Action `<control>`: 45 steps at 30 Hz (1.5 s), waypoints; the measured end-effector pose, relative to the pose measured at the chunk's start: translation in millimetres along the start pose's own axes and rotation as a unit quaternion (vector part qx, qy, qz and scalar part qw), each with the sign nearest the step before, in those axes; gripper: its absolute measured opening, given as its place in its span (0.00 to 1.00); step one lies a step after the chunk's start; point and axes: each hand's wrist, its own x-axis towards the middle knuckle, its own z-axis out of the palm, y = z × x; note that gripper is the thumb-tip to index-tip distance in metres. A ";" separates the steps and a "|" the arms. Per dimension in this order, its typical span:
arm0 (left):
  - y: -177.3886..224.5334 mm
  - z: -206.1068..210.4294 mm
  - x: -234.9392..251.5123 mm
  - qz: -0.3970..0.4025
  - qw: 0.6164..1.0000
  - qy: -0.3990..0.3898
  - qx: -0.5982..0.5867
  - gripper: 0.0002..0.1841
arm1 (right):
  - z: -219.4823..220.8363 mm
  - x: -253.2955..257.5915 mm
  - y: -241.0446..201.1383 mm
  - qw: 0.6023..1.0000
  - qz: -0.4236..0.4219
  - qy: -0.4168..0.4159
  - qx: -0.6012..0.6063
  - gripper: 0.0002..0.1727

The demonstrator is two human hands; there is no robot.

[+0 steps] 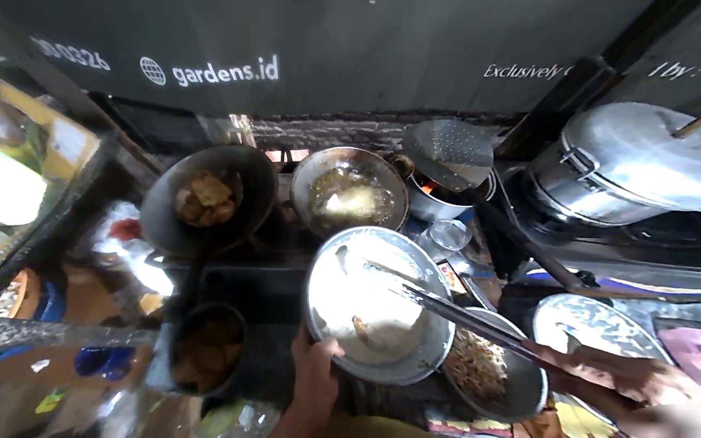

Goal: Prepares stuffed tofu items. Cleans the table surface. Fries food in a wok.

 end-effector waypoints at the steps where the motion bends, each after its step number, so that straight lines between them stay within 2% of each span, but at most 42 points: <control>1: -0.6 -0.5 0.7 0.001 1.000 0.001 0.000 0.34 | 2.1 0.2 0.7 1.000 -0.001 0.004 0.006 0.19; 8: 3.1 -1.6 0.6 -0.013 1.000 0.006 -0.011 0.33 | 2.7 3.6 7.4 0.999 0.002 -0.002 0.050 0.20; 13: 5.7 -1.4 2.3 -0.011 0.999 0.009 -0.036 0.33 | -19.7 17.9 7.6 0.996 -0.019 0.059 0.057 0.19; 16: 7.3 -1.6 4.6 -0.004 0.999 0.004 -0.041 0.33 | -31.6 45.4 17.7 0.993 -0.027 0.112 0.034 0.21; 20: 11.0 -1.3 4.6 0.001 0.999 0.004 -0.047 0.35 | -30.6 109.0 34.5 0.982 -0.033 0.177 -0.051 0.23; 25: 10.6 -5.7 5.0 0.010 0.999 -0.007 -0.043 0.35 | -15.5 188.5 33.8 0.991 0.076 0.098 -0.048 0.16; 32: 12.6 -7.7 6.4 -0.014 0.999 0.012 -0.036 0.33 | 6.1 248.9 28.3 0.974 0.176 -0.009 -0.142 0.20; 35: 13.3 -8.0 6.2 -0.022 0.999 0.014 -0.036 0.35 | 5.5 249.7 36.0 0.978 0.163 0.011 -0.126 0.20; 38: 11.7 -9.1 8.3 -0.015 0.999 0.007 -0.039 0.34 | -1.0 229.6 47.9 0.991 0.097 0.075 -0.055 0.17; 41: 9.4 -11.6 10.0 -0.012 0.999 -0.002 -0.034 0.34 | -15.0 182.5 60.0 0.992 0.015 0.127 0.002 0.18; 43: 9.3 -12.0 10.4 -0.015 0.999 -0.002 -0.032 0.34 | -34.5 140.0 54.3 0.993 0.002 0.117 0.010 0.20; 45: 10.5 -11.0 10.3 -0.012 1.000 -0.003 -0.022 0.35 | -58.2 97.2 36.3 0.997 -0.010 0.070 0.013 0.21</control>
